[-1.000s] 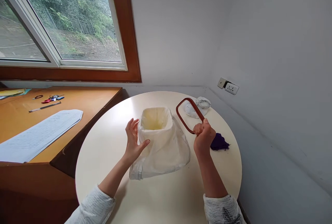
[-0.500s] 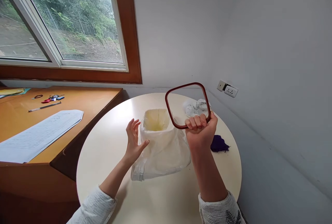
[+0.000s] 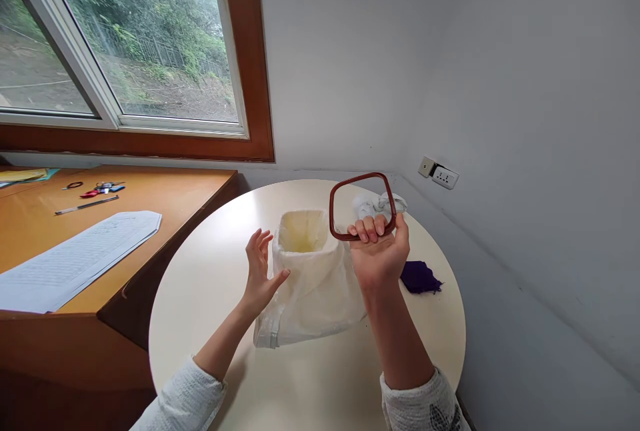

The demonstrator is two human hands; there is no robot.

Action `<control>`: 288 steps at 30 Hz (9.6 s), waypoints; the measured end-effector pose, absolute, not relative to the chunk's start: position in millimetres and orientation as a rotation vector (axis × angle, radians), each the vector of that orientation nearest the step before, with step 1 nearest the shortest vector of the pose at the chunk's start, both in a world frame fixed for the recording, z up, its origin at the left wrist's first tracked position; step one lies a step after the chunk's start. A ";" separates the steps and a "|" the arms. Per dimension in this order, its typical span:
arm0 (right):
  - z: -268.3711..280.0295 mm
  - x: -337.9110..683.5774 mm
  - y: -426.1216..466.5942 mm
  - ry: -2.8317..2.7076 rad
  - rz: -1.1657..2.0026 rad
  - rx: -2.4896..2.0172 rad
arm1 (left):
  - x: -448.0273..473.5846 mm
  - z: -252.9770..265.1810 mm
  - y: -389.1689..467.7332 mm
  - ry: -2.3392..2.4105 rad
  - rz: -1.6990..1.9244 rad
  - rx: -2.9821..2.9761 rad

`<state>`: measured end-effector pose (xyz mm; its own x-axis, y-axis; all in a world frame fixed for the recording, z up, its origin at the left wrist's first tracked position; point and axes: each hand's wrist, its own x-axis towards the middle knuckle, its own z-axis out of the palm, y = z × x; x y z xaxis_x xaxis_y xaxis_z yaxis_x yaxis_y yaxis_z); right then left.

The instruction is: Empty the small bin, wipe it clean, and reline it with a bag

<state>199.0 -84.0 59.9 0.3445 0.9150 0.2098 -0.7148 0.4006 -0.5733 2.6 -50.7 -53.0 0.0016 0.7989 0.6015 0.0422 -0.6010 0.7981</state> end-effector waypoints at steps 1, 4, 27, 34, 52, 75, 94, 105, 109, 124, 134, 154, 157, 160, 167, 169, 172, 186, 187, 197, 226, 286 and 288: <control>60.5 198.1 -84.3 -0.554 1.100 -0.417 | 2.6 -53.0 -50.8 0.870 1.655 1.692; 62.8 196.5 -86.4 -0.580 1.107 -0.386 | 2.7 -53.1 -50.8 0.854 1.649 1.679; 61.1 187.0 -92.1 -0.927 1.087 -0.366 | -6.7 -42.6 -53.8 1.005 1.847 1.602; 56.9 178.7 -89.1 -0.998 1.027 -0.388 | -6.5 -35.4 -61.8 0.957 1.755 1.463; 45.6 163.1 -84.5 -1.217 1.027 -0.350 | -26.0 -37.2 -50.7 0.416 0.835 1.130; 41.0 164.8 -102.5 -1.528 0.632 -0.772 | -26.9 -35.5 -48.9 0.354 1.090 1.024; 30.7 176.5 -97.3 -1.490 0.147 -1.237 | -18.5 7.0 -45.2 0.589 1.259 1.182; 92.1 199.6 -72.5 -1.643 0.114 -1.551 | -2.2 95.4 -34.3 1.031 1.262 1.755; 98.1 201.0 -69.9 -1.776 0.142 -1.754 | -1.2 101.9 -35.0 1.233 1.185 1.871; 93.4 197.0 -65.5 -2.006 0.245 -1.992 | -11.5 95.7 -35.2 1.568 0.703 2.179; 85.2 200.3 -60.1 -2.109 0.237 -2.027 | -7.9 85.9 -31.0 1.597 0.607 2.268; 75.4 201.0 -56.9 -2.125 0.276 -1.946 | -11.2 78.5 -27.4 1.559 0.606 2.282; 74.4 200.5 -56.1 -2.130 0.284 -1.962 | -11.2 77.6 -26.6 1.581 0.574 2.302; 72.8 200.7 -54.9 -2.141 0.294 -1.966 | -11.0 77.1 -25.8 1.622 0.511 2.316; 69.6 202.4 -51.5 -2.146 0.300 -1.960 | -11.5 73.3 -24.2 1.561 0.583 2.285; 69.8 202.1 -50.9 -2.161 0.278 -1.958 | -11.2 72.9 -24.0 1.549 0.584 2.275; 70.8 201.2 -50.2 -2.177 0.270 -1.963 | -9.8 74.2 -24.1 1.588 0.473 2.284; 65.7 203.2 -45.4 -2.247 0.235 -2.015 | -7.4 84.1 -27.7 1.669 0.150 2.298; 65.5 203.2 -45.2 -2.254 0.233 -2.016 | -7.5 84.2 -27.7 1.667 0.145 2.299; 66.0 201.9 -44.5 -2.272 0.235 -2.019 | -8.4 82.7 -26.5 1.651 0.171 2.291; 74.8 200.3 -49.2 -2.279 0.189 -2.013 | -6.7 86.8 -30.2 1.671 0.140 2.346; 75.2 216.3 -48.3 -2.302 0.552 -1.862 | -27.1 73.1 -5.4 1.414 0.105 2.199; 75.3 218.3 -48.3 -2.304 0.606 -1.836 | -27.1 72.8 -4.6 1.411 0.096 2.198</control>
